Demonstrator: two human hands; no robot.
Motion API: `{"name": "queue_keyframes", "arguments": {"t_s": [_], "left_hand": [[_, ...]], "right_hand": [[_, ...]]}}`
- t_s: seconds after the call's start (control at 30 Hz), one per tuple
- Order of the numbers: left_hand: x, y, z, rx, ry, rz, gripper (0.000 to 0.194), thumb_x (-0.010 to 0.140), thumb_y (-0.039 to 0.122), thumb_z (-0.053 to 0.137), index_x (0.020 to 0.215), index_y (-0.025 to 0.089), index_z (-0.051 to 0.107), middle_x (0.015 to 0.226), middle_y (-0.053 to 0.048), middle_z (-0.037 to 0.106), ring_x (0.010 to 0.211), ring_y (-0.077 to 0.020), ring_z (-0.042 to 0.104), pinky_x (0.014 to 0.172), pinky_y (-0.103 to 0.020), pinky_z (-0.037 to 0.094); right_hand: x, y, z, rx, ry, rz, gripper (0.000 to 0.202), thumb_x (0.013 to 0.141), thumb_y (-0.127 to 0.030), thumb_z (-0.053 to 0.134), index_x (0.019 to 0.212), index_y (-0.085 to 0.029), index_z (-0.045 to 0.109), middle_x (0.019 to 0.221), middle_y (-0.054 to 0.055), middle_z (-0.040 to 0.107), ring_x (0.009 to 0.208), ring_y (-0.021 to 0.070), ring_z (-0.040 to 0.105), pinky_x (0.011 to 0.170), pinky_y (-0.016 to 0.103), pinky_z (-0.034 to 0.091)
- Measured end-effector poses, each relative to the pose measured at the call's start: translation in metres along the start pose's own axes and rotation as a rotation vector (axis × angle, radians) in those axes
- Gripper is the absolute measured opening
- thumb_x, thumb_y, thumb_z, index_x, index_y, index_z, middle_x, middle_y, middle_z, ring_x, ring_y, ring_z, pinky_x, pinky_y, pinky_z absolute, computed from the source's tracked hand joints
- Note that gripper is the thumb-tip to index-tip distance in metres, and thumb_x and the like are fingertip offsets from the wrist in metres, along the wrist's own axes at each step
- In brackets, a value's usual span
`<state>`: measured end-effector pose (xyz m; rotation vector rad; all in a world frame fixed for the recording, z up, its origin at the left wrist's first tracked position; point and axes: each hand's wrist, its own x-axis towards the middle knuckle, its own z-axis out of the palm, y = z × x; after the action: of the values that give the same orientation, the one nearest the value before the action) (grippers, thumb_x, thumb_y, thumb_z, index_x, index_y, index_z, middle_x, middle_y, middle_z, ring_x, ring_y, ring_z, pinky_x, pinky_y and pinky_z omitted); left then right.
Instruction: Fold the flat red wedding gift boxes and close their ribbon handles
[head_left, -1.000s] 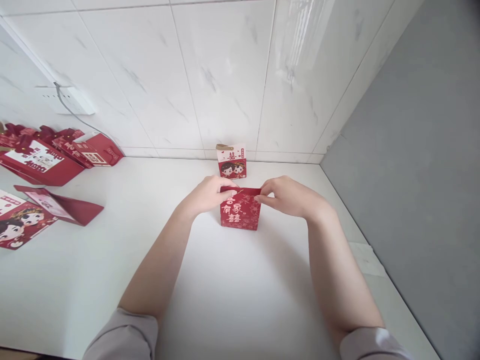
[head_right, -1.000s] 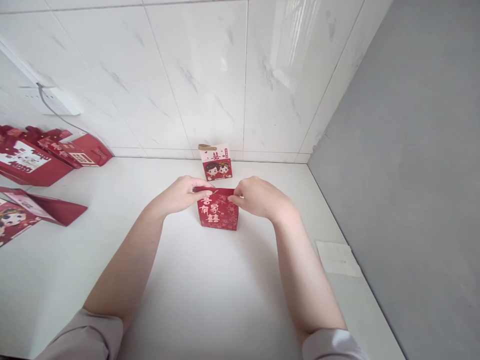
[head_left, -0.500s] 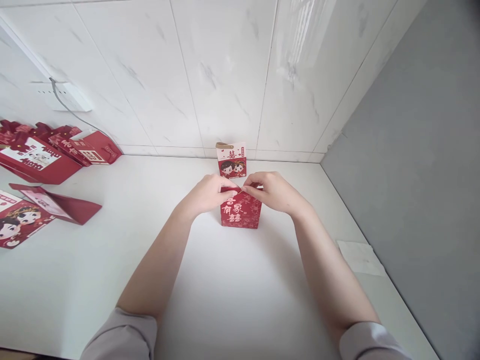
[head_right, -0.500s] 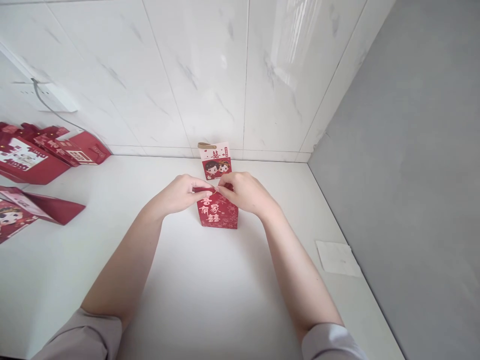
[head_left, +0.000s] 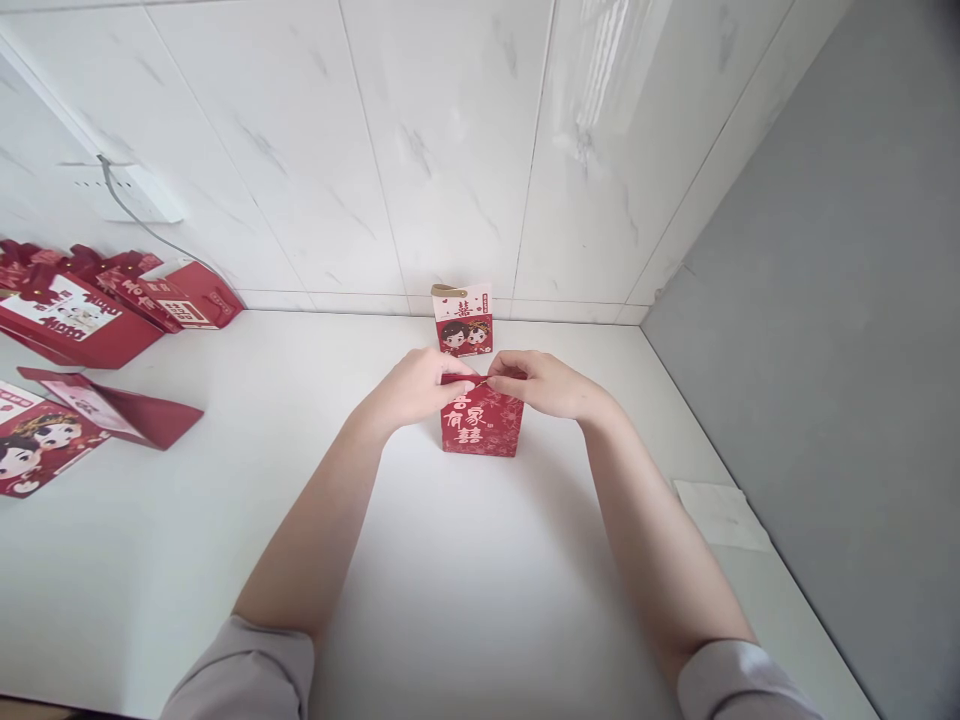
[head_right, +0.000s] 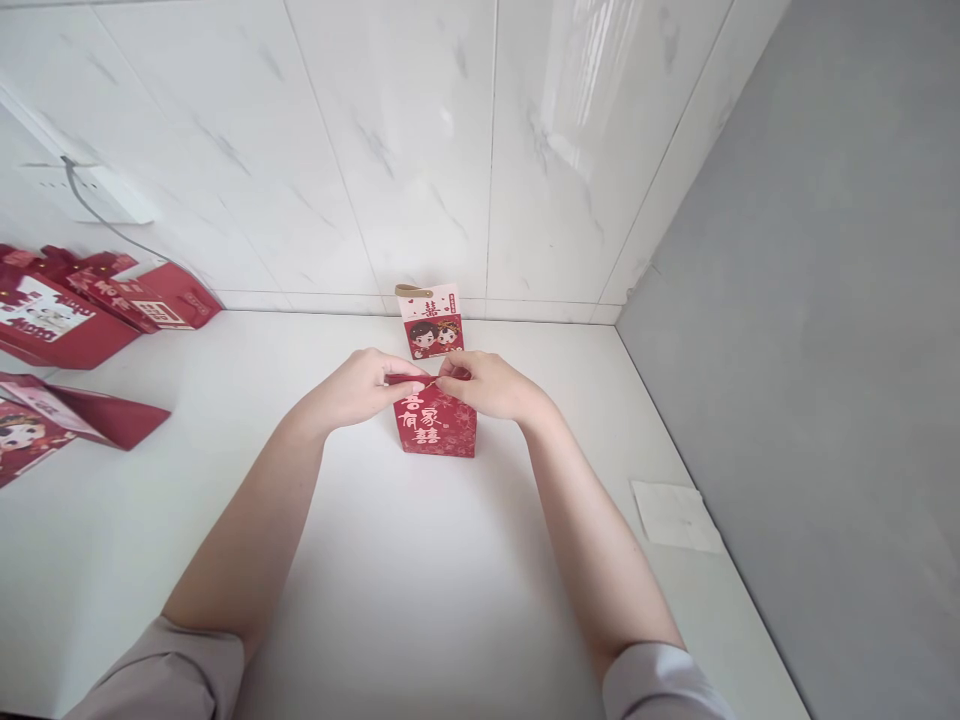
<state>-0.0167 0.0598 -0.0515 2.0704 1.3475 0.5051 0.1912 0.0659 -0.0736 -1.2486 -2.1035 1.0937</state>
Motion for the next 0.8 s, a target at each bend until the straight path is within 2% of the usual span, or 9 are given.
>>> {"name": "queue_keyframes", "arguments": {"t_s": [0.27, 0.43, 0.57, 0.8], "left_hand": [[0.0, -0.001, 0.001, 0.004, 0.002, 0.004, 0.023, 0.078, 0.031, 0.057, 0.085, 0.022, 0.077, 0.074, -0.002, 0.07, 0.065, -0.0172, 0.059, 0.055, -0.027, 0.042], [0.001, -0.001, 0.0, 0.01, 0.007, 0.011, 0.024, 0.078, 0.031, 0.057, 0.087, 0.022, 0.077, 0.075, -0.003, 0.071, 0.067, -0.0177, 0.06, 0.056, -0.027, 0.042], [0.0, -0.001, 0.0, 0.008, 0.004, 0.002, 0.024, 0.078, 0.031, 0.057, 0.087, 0.022, 0.077, 0.074, -0.003, 0.07, 0.069, -0.0188, 0.061, 0.057, -0.027, 0.043], [0.001, 0.0, 0.0, 0.036, 0.015, 0.014, 0.021, 0.078, 0.028, 0.058, 0.086, 0.023, 0.076, 0.073, -0.001, 0.068, 0.066, -0.0176, 0.059, 0.057, -0.028, 0.041]], "right_hand": [[0.003, 0.004, -0.003, 0.112, -0.087, 0.035, 0.015, 0.084, -0.035, 0.054, 0.087, -0.021, 0.059, 0.089, 0.001, 0.064, 0.078, 0.0167, 0.057, 0.063, 0.027, 0.041], [0.002, 0.003, -0.003, 0.113, -0.086, 0.015, 0.014, 0.084, -0.034, 0.054, 0.088, -0.021, 0.059, 0.09, 0.001, 0.064, 0.079, 0.0162, 0.058, 0.065, 0.027, 0.042], [-0.001, 0.001, -0.001, -0.001, -0.029, -0.049, 0.013, 0.085, -0.032, 0.053, 0.086, -0.021, 0.061, 0.086, 0.0, 0.065, 0.074, 0.015, 0.057, 0.062, 0.026, 0.04], [-0.002, -0.004, 0.007, -0.216, 0.143, -0.211, 0.009, 0.086, -0.023, 0.052, 0.085, -0.021, 0.061, 0.083, 0.001, 0.068, 0.071, 0.0149, 0.058, 0.063, 0.026, 0.039]]}}
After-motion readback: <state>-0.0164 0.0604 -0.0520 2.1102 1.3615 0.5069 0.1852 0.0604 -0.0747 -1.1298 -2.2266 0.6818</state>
